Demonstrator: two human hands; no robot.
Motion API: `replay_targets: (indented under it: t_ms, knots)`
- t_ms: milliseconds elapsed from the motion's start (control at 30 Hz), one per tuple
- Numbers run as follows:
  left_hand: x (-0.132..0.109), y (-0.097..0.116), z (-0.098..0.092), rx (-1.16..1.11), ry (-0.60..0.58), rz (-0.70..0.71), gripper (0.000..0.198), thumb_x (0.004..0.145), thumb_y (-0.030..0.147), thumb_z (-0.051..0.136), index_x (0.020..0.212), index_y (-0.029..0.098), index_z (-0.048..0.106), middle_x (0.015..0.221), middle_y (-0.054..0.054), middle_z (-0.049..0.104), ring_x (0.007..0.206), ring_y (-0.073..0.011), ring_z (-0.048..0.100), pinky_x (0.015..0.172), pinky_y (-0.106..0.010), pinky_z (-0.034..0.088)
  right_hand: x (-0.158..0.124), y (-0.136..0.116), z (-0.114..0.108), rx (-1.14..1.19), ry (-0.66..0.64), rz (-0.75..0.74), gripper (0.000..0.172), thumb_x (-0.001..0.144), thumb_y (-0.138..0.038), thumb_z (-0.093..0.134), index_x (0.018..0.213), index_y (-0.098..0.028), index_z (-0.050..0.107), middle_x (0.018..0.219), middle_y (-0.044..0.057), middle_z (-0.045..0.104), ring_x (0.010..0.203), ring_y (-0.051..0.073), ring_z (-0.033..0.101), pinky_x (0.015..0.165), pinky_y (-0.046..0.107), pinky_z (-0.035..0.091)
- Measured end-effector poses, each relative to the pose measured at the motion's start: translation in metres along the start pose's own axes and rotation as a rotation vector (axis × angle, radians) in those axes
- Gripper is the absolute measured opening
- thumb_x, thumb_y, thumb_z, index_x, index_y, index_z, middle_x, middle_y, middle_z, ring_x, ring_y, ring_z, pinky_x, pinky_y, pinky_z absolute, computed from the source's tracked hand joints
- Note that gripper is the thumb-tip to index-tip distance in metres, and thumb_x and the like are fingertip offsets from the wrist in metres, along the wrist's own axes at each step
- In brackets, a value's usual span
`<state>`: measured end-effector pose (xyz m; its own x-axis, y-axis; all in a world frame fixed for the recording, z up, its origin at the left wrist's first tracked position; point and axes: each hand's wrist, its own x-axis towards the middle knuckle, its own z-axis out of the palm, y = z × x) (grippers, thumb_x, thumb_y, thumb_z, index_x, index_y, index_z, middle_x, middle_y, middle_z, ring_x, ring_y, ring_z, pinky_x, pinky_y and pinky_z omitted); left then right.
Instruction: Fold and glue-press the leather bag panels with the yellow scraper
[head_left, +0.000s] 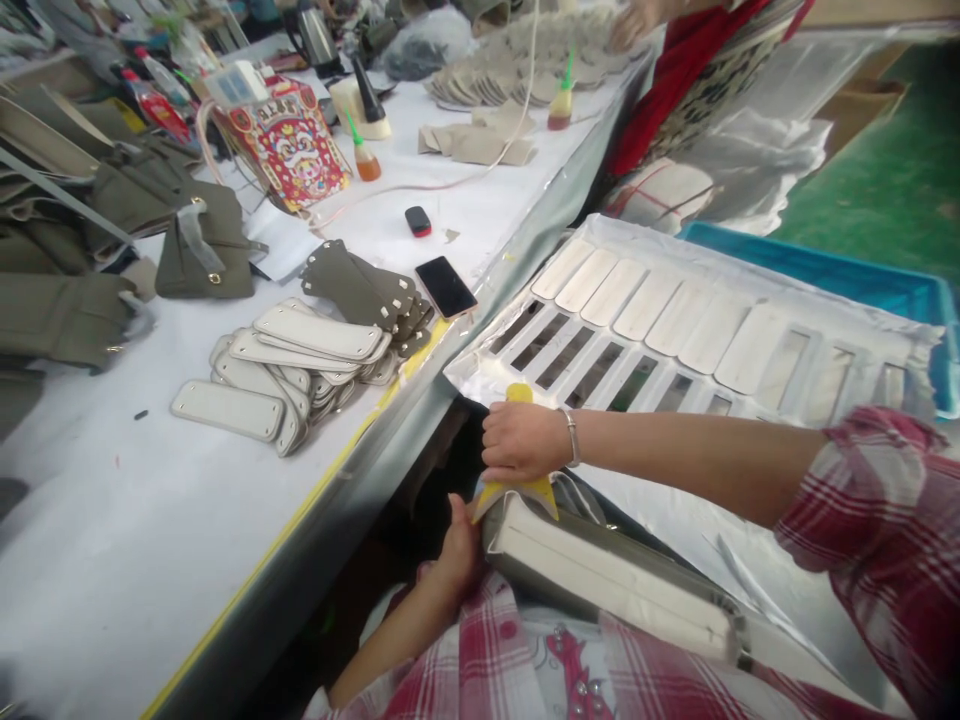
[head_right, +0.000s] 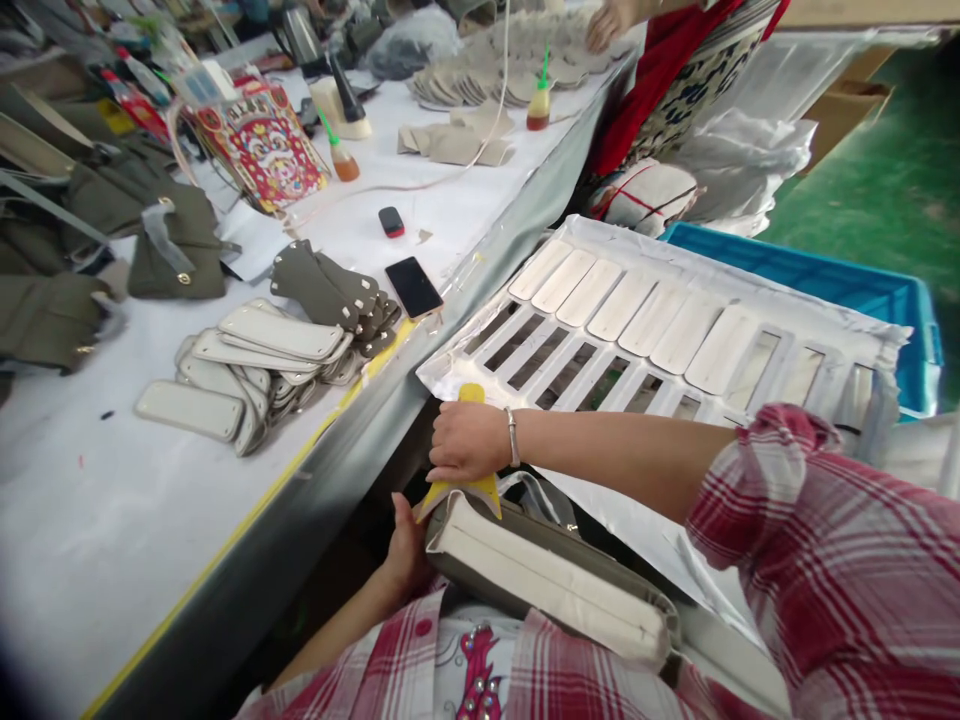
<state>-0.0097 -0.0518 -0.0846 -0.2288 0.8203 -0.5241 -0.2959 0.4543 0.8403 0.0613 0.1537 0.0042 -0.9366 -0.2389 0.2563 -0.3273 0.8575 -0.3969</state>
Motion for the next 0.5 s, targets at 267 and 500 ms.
replay_targets:
  t_ms: [267, 500]
  knots:
    - [-0.0049, -0.0078, 0.0014, 0.001, 0.086, -0.034, 0.077, 0.083, 0.071, 0.016, 0.114, 0.016, 0.060, 0.099, -0.009, 0.068, 0.104, -0.0278, 0.058, 0.092, -0.041, 0.043, 0.0040, 0.0036, -0.0007, -0.065, -0.085, -0.109, 0.040, 0.089, -0.039, 0.042, 0.057, -0.020, 0.056, 0.057, 0.004, 0.058, 0.060, 0.015, 0.047, 0.067, 0.032, 0.029]
    - [-0.0070, -0.0050, 0.0019, -0.040, 0.147, -0.072, 0.059, 0.082, 0.063, 0.038, 0.098, 0.014, 0.066, 0.096, -0.009, 0.068, 0.104, -0.0292, 0.057, 0.092, -0.041, 0.043, 0.0004, -0.0001, 0.0016, -0.169, -0.123, -0.114, 0.043, 0.091, -0.040, 0.038, 0.062, -0.019, 0.062, 0.059, 0.005, 0.062, 0.059, 0.016, 0.050, 0.068, 0.033, 0.029]
